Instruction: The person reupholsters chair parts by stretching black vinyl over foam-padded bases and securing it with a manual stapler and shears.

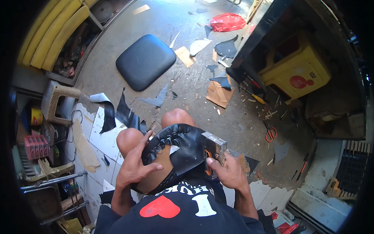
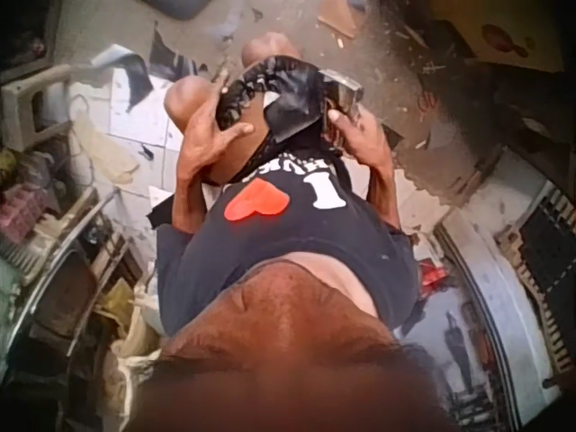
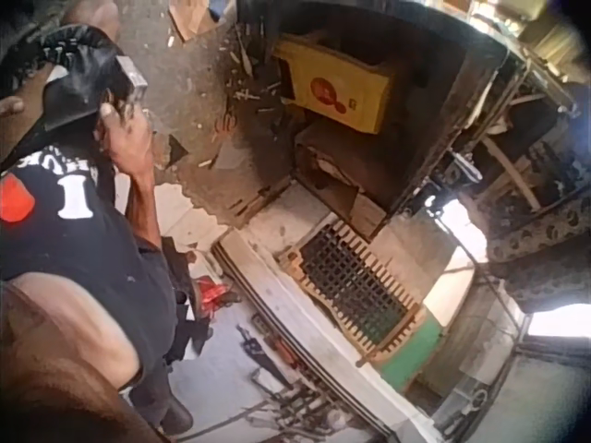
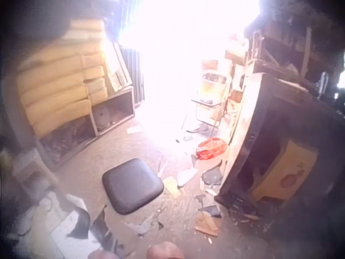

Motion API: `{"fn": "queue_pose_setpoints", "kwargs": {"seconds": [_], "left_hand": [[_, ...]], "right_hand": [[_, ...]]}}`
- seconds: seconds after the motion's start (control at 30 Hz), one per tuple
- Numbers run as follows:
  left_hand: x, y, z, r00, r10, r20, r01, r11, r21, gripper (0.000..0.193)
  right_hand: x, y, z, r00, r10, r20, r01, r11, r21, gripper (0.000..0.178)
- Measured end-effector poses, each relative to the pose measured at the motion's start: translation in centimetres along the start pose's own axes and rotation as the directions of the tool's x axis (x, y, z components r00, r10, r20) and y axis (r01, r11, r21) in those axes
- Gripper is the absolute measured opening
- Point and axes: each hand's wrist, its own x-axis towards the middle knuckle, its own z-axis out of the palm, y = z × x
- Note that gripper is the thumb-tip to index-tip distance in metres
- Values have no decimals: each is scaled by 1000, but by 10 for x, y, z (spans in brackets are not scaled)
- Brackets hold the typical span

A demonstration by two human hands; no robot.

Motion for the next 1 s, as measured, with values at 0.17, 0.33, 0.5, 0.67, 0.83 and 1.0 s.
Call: {"fn": "queue_pose_setpoints", "kwargs": {"seconds": [0.17,0.33,0.5,0.67,0.83,1.0], "left_hand": [[-18,-18,-8,992,-121,28,123,989,-76,55],[-20,-14,5,973,-218,-72,216,976,-31,32],[-22,-6,5,974,-209,-86,207,978,-24,34],[-16,-13,7,980,-193,-56,193,981,-8,38],[-8,-8,-7,977,-175,-125,179,983,26,38],[0,34,3,960,235,-155,-159,907,390,80]], "right_hand": [[-7,-46,22,975,-34,220,76,980,-183,38],[-3,-76,60,888,-199,414,357,865,-352,31],[8,-74,79,865,-235,443,465,707,-532,36],[23,-64,89,883,-225,412,448,670,-592,38],[19,-78,35,854,-239,463,456,773,-441,35],[-9,-20,-19,966,-256,-35,250,960,-130,35]]}}
